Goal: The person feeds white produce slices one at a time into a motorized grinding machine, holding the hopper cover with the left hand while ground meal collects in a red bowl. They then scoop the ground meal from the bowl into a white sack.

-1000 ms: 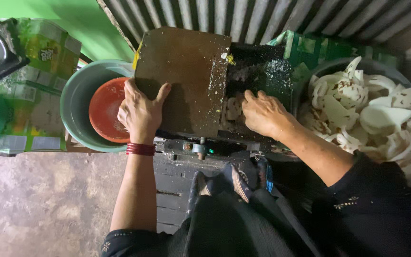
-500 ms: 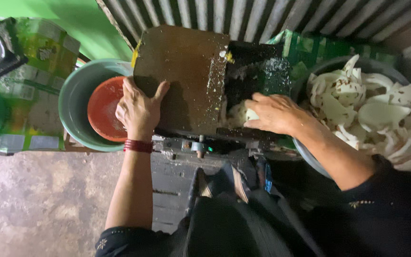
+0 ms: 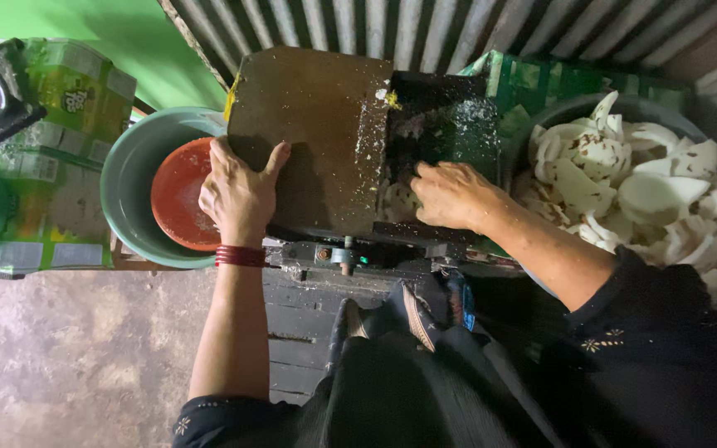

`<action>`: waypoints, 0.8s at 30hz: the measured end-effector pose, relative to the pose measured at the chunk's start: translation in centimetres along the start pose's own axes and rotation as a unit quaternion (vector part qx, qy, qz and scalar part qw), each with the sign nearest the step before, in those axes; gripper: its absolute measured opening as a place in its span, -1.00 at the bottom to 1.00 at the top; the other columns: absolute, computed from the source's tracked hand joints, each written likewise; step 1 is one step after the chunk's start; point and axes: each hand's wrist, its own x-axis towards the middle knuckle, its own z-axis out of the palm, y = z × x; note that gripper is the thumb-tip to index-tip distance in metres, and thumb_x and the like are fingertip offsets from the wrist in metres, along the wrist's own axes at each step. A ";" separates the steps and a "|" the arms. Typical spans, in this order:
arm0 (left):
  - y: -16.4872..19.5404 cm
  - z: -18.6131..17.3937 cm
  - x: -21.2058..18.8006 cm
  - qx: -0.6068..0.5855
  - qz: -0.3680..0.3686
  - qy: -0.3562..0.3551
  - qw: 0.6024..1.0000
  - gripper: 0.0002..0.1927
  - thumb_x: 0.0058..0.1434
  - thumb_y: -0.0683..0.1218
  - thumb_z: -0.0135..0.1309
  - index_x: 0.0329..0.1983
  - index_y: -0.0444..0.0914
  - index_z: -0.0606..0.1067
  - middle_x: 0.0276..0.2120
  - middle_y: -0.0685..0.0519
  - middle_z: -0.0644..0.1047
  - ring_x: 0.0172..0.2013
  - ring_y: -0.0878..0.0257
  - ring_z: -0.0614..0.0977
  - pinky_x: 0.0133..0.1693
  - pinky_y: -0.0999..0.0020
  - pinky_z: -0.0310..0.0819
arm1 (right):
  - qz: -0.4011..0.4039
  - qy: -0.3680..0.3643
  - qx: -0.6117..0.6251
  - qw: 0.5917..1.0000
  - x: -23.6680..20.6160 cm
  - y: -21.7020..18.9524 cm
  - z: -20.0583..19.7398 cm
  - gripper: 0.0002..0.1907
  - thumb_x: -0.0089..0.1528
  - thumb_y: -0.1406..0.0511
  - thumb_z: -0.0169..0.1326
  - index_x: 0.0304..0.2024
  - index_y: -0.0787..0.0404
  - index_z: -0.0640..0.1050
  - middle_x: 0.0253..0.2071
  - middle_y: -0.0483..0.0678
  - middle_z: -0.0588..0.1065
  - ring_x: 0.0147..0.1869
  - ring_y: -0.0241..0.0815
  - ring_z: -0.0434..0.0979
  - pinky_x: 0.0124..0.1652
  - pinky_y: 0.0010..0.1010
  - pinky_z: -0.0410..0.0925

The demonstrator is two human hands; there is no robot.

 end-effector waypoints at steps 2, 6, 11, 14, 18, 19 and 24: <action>0.0 -0.1 0.0 -0.009 0.006 0.002 1.000 -0.12 0.16 0.51 0.20 0.07 -0.34 0.35 -0.06 -0.26 0.57 -0.17 -0.29 0.64 -0.17 -0.12 0.48 | -0.004 0.002 0.002 1.000 -0.1 0.0 -0.4 -0.66 0.14 0.16 0.14 -0.19 0.27 0.59 -0.07 0.10 0.47 0.05 0.14 0.55 0.06 -0.07 0.44; 0.2 -0.6 0.0 -0.021 0.013 0.008 1.000 -0.15 0.13 0.47 0.24 0.05 -0.32 0.36 -0.05 -0.26 0.58 -0.16 -0.29 0.63 -0.15 -0.13 0.46 | 0.010 -0.008 0.020 1.000 -0.6 -0.3 -1.2 -0.57 0.13 0.13 0.16 -0.09 0.31 0.55 -0.03 0.10 0.45 0.02 0.13 0.55 0.03 -0.07 0.44; 0.3 -0.5 0.1 -0.032 -0.005 -0.005 0.999 -0.15 0.12 0.47 0.23 0.09 -0.29 0.36 -0.04 -0.24 0.58 -0.14 -0.28 0.63 -0.14 -0.14 0.45 | 0.035 -0.015 0.007 0.999 -0.8 -1.0 -1.4 -0.53 0.15 0.12 0.17 -0.03 0.32 0.54 -0.01 0.12 0.44 0.04 0.11 0.53 0.04 -0.09 0.44; 0.1 -0.2 0.5 -0.020 -0.004 -0.005 1.000 -0.14 0.13 0.49 0.23 0.08 -0.31 0.36 -0.03 -0.24 0.58 -0.15 -0.28 0.63 -0.14 -0.13 0.46 | 0.037 0.009 -0.002 0.999 -0.2 -0.8 -1.2 -0.62 0.11 0.17 0.17 -0.13 0.30 0.58 -0.01 0.12 0.45 0.08 0.12 0.51 0.10 -0.10 0.42; 0.0 0.0 0.6 -0.008 0.000 0.003 1.000 -0.10 0.11 0.49 0.23 0.09 -0.33 0.35 -0.06 -0.26 0.59 -0.18 -0.29 0.64 -0.17 -0.13 0.47 | 0.041 -0.002 -0.029 0.999 0.7 -0.7 -0.7 -0.71 0.13 0.21 0.12 -0.24 0.30 0.63 0.02 0.10 0.46 0.13 0.10 0.50 0.14 -0.15 0.42; -0.1 0.0 0.5 -0.007 -0.004 -0.003 1.000 -0.10 0.10 0.50 0.23 0.08 -0.33 0.35 -0.07 -0.26 0.59 -0.18 -0.28 0.64 -0.17 -0.13 0.47 | 0.048 -0.011 -0.037 0.998 0.8 -0.8 -0.6 -0.73 0.14 0.23 0.09 -0.25 0.29 0.64 0.04 0.08 0.47 0.15 0.09 0.50 0.15 -0.16 0.43; -0.2 0.1 0.2 -0.004 -0.010 0.000 1.000 -0.12 0.13 0.50 0.22 0.09 -0.30 0.35 -0.07 -0.26 0.59 -0.18 -0.28 0.64 -0.19 -0.12 0.48 | 0.050 0.034 -0.004 0.998 0.9 -1.0 -0.6 -0.67 0.09 0.25 0.12 -0.22 0.38 0.60 0.00 0.21 0.45 0.05 0.19 0.53 0.05 -0.05 0.43</action>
